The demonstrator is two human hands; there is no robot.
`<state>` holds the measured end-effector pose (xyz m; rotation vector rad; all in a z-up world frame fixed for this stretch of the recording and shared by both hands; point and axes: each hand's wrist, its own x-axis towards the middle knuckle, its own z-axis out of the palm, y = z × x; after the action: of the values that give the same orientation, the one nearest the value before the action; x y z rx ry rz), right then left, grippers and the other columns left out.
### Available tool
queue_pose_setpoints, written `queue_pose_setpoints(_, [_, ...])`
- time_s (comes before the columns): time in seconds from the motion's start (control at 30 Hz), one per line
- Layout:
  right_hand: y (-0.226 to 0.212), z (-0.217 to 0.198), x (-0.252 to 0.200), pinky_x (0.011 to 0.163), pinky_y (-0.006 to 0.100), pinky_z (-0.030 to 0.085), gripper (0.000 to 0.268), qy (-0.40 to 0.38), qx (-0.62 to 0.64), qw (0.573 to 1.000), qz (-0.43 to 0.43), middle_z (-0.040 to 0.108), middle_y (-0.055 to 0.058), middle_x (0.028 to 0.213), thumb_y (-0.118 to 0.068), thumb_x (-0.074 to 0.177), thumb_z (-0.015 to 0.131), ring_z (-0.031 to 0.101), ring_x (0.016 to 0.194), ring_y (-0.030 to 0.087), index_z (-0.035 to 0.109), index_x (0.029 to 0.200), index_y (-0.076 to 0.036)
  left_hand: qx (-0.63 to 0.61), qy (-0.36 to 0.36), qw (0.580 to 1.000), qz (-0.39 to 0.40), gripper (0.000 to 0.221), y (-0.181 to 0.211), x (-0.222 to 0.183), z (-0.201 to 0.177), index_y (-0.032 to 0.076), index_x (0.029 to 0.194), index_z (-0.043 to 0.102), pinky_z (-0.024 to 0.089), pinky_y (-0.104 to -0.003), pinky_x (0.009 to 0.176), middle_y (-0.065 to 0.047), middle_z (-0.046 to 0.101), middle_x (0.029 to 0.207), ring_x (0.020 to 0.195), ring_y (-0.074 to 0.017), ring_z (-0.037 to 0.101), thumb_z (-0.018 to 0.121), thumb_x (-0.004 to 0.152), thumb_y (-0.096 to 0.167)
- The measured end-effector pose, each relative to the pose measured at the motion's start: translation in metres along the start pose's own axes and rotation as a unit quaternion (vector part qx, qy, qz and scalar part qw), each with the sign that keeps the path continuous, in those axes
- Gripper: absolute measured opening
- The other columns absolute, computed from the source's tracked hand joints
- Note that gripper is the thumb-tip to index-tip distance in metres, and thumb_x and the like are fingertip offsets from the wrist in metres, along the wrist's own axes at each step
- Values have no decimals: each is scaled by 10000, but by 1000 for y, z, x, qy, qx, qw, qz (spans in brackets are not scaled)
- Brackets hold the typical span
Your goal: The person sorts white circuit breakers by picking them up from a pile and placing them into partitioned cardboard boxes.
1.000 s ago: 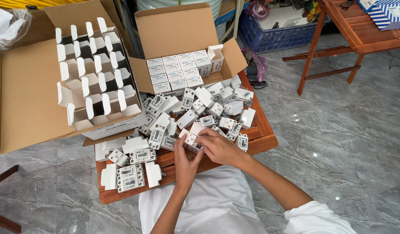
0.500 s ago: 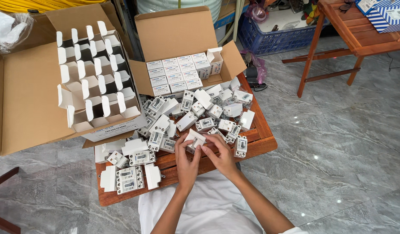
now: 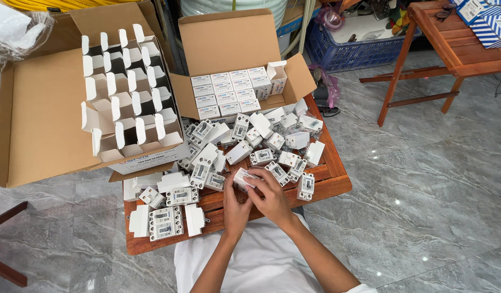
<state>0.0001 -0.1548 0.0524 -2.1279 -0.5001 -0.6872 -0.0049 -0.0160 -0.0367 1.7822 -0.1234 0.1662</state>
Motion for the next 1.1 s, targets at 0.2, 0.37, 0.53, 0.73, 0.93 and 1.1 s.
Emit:
queue_pose_setpoints(0.2, [1,-3,3,956,490,662,122,-21,-26,999,-17,779,128,1204,-60,1007,830,796,1115,379,855,1126,-76,10,-21,1000,-4,789,8,2,-5,47,1676,432,406,-634,1308,-188,528,1621,1575,-436,507,857,1019,150])
queue_pose_setpoints(0.37, [4,-9,1,984,532,652,122,-62,-30,997,-41,754,169,1277,-108,1027,830,771,1192,432,846,1137,-58,11,-33,999,-8,810,15,2,-8,49,1699,409,403,-668,1308,-205,509,1642,1578,-461,490,843,1018,118])
queue_pose_setpoints(0.53, [15,1,-19,1037,555,618,206,-51,-68,995,-44,727,188,1293,-109,1038,804,750,1234,441,843,1238,-78,19,-30,999,-25,823,17,1,-9,57,1720,407,407,-653,1309,-207,529,1646,1581,-462,496,825,1011,77])
queue_pose_setpoints(0.73, [19,6,-24,1057,550,590,251,-37,-22,999,-7,730,171,1283,-87,1068,765,747,1227,424,848,1304,-101,12,-38,999,-37,837,5,1,-7,43,1705,411,411,-648,1306,-230,544,1660,1573,-477,503,853,997,102])
queue_pose_setpoints(0.93, [22,-2,-28,1032,499,598,368,-77,-43,995,52,743,118,1295,-245,1065,800,753,1210,368,784,1423,-160,19,-39,999,-25,787,9,-3,-8,24,1605,433,451,-617,1287,-228,574,1617,1543,-452,547,897,979,130])
queue_pose_setpoints(1.1, [27,-34,-11,953,501,579,491,-277,-17,949,147,659,119,1371,-277,1066,775,735,1163,377,596,1491,-108,15,-54,998,27,563,14,-9,-11,51,1549,531,450,-425,1235,-160,612,1507,1426,-328,595,743,1030,109])
